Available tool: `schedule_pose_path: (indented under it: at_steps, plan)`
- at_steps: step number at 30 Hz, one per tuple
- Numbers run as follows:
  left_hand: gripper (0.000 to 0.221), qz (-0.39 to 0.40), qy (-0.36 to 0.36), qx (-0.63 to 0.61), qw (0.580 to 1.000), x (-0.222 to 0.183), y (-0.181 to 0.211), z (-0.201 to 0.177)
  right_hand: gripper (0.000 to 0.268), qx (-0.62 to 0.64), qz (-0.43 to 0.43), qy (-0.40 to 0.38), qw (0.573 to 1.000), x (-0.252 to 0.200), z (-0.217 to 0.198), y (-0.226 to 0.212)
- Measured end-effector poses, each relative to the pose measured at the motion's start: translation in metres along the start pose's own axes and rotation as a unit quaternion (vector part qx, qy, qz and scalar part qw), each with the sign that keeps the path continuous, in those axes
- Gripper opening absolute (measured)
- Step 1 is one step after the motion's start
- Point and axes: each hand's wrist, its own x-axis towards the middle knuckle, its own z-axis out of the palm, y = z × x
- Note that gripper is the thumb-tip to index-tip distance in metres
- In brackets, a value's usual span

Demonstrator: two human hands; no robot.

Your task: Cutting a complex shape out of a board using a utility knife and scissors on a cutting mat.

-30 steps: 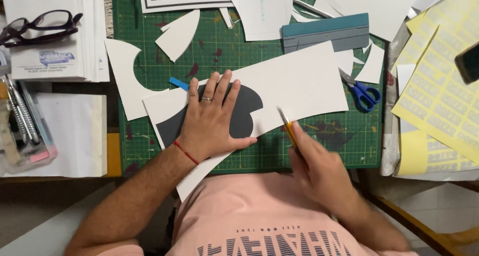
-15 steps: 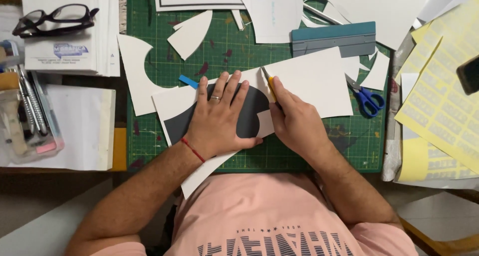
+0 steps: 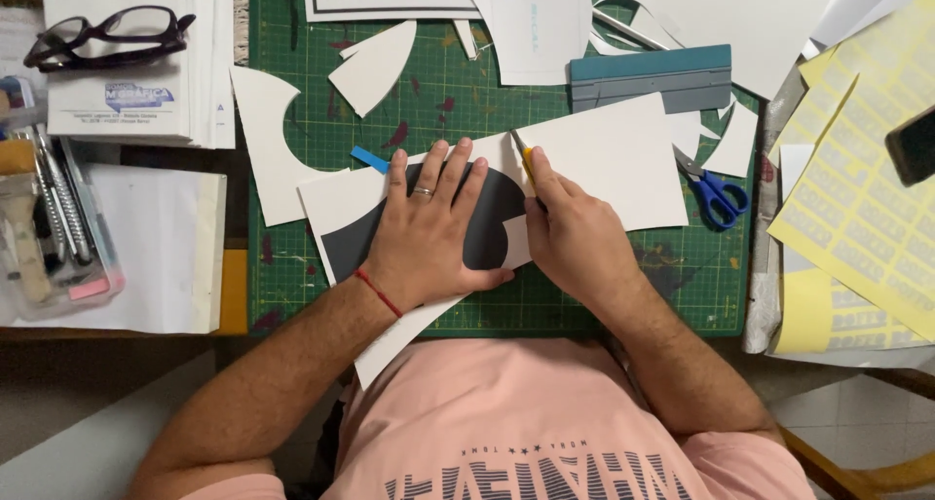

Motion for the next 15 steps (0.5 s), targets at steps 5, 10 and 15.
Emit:
schedule_pose_path:
  at_steps: [5, 10, 15]
  plan:
    - [0.144, -0.002, -0.015, -0.003, 1.000, 0.000, -0.001, 0.003, 0.066, -0.048, 0.085, -0.117, 0.988, 0.018, -0.021, -0.018]
    - [0.144, -0.002, -0.012, -0.001, 1.000, 0.001, -0.001, 0.005, 0.072, -0.076, 0.058, -0.142, 0.985, 0.019, -0.023, -0.016]
    - [0.145, -0.009, -0.012, 0.013, 1.000, 0.001, -0.001, 0.005, 0.073, -0.073, 0.054, -0.175, 0.980, 0.013, -0.032, -0.023]
